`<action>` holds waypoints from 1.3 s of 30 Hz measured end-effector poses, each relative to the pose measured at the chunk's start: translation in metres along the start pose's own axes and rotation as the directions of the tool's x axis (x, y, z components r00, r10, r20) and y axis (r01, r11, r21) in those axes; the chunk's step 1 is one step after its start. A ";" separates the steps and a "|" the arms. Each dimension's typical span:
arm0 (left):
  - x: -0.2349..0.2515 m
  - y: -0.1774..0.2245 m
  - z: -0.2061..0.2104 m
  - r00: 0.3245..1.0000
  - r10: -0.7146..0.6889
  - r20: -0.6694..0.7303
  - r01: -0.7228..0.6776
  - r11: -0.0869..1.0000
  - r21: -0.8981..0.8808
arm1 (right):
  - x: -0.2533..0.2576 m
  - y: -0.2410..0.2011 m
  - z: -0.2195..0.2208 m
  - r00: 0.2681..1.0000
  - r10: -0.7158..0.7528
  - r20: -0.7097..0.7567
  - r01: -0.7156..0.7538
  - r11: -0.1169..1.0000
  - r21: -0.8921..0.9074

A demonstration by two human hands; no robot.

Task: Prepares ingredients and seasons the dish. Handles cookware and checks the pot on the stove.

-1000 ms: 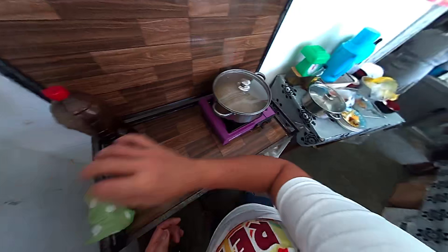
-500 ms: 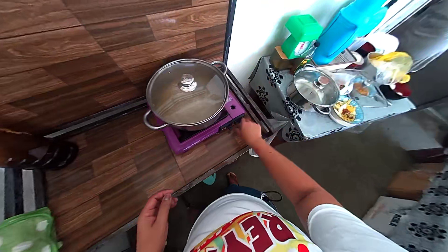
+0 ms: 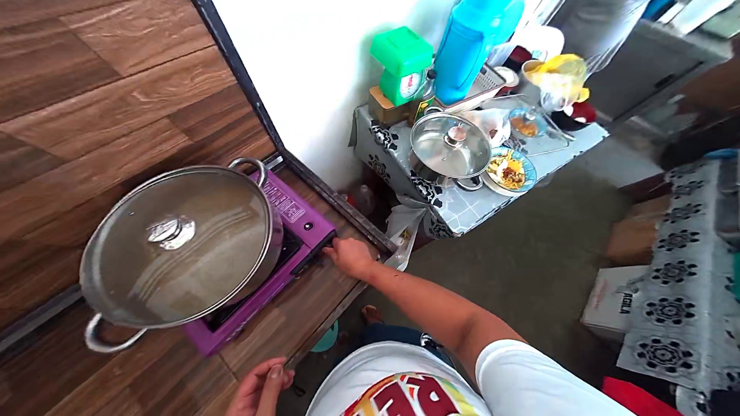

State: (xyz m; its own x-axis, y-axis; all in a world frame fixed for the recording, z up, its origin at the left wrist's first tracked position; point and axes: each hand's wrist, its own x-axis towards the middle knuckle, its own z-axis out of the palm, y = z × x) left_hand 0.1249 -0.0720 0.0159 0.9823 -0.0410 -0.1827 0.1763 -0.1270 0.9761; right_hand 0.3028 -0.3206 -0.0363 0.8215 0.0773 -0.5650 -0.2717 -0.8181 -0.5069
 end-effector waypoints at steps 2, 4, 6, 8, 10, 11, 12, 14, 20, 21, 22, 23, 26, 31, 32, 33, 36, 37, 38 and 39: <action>0.005 -0.002 -0.013 1.000 0.007 -0.009 -0.007 0.999 0.034 | -0.015 -0.004 -0.016 0.999 0.024 0.041 -0.022 0.999 -0.047; 0.014 0.001 -0.032 0.997 0.024 -0.074 -0.017 0.996 0.092 | -0.036 -0.018 -0.043 0.999 -0.037 -0.014 0.035 0.995 -0.094; 0.020 0.003 -0.050 0.985 0.050 -0.164 -0.030 0.992 0.126 | -0.059 -0.039 -0.072 0.954 -0.233 -0.189 0.216 0.971 -0.105; 0.021 0.002 -0.063 0.969 0.064 -0.239 -0.038 0.993 0.114 | -0.073 -0.069 -0.092 0.799 -0.480 -0.361 0.440 0.877 -0.191; 0.019 0.003 -0.071 0.958 0.068 -0.279 -0.046 0.995 0.085 | -0.072 -0.112 -0.104 0.614 -0.684 -0.394 0.608 0.728 -0.315; 0.016 0.003 -0.073 0.955 0.068 -0.288 -0.047 0.996 0.079 | -0.067 -0.136 -0.107 0.555 -0.755 -0.351 0.658 0.656 -0.371; 0.012 0.002 -0.075 0.954 0.067 -0.293 -0.045 0.996 0.081 | -0.058 -0.161 -0.108 0.533 -0.801 -0.273 0.689 0.598 -0.409; 0.000 -0.002 -0.078 0.950 0.063 -0.306 -0.046 0.997 0.064 | -0.040 -0.209 -0.106 0.574 -0.815 -0.084 0.699 0.541 -0.468; -0.066 -0.031 -0.101 0.873 -0.015 -0.488 0.012 1.000 -0.011 | -0.003 -0.274 -0.090 0.655 -0.733 0.183 0.635 0.402 -0.659; -0.080 -0.037 -0.104 0.842 -0.031 -0.539 0.025 1.000 -0.018 | -0.003 -0.278 -0.090 0.671 -0.717 0.189 0.616 0.398 -0.679; -0.094 -0.042 -0.107 0.808 -0.052 -0.587 0.044 0.999 -0.028 | -0.004 -0.281 -0.089 0.686 -0.703 0.187 0.597 0.398 -0.696; -0.109 -0.046 -0.108 0.773 -0.076 -0.630 0.064 0.997 -0.041 | -0.006 -0.282 -0.088 0.700 -0.690 0.183 0.579 0.399 -0.711; -0.145 -0.054 -0.110 0.663 -0.134 -0.737 0.137 0.989 -0.056 | -0.006 -0.286 -0.085 0.710 -0.679 0.187 0.555 0.376 -0.742; -0.177 -0.075 -0.141 0.576 0.030 -0.817 0.297 0.923 0.243 | -0.010 -0.297 -0.103 0.709 -0.680 0.188 0.622 0.476 -0.622; -0.180 -0.077 -0.156 0.587 0.081 -0.806 0.323 0.889 0.325 | -0.015 -0.301 -0.110 0.743 -0.651 0.153 0.607 0.561 -0.563; -0.181 -0.080 -0.174 0.596 0.130 -0.793 0.335 0.856 0.393 | -0.022 -0.305 -0.118 0.783 -0.612 0.113 0.581 0.654 -0.484; -0.175 -0.083 -0.237 0.611 0.209 -0.763 0.361 0.784 0.504 | -0.041 -0.315 -0.128 0.870 -0.493 0.015 0.492 0.865 -0.103; -0.170 -0.084 -0.261 0.604 0.214 -0.768 0.376 0.773 0.511 | -0.043 -0.315 -0.127 0.895 -0.447 -0.001 0.446 0.894 0.032; -0.165 -0.084 -0.285 0.592 0.208 -0.779 0.397 0.765 0.506 | -0.046 -0.315 -0.126 0.917 -0.399 -0.017 0.398 0.908 0.133; -0.160 -0.084 -0.308 0.582 0.183 -0.792 0.429 0.759 0.490 | -0.049 -0.312 -0.122 0.934 -0.356 -0.039 0.356 0.910 0.213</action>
State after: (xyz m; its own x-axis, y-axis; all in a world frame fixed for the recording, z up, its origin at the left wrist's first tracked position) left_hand -0.0277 0.2501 -0.0009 0.6542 0.7380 0.1653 0.5239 -0.5998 0.6048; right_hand 0.4089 -0.1386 0.2290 0.8831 0.3417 -0.3216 -0.0615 -0.5953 -0.8012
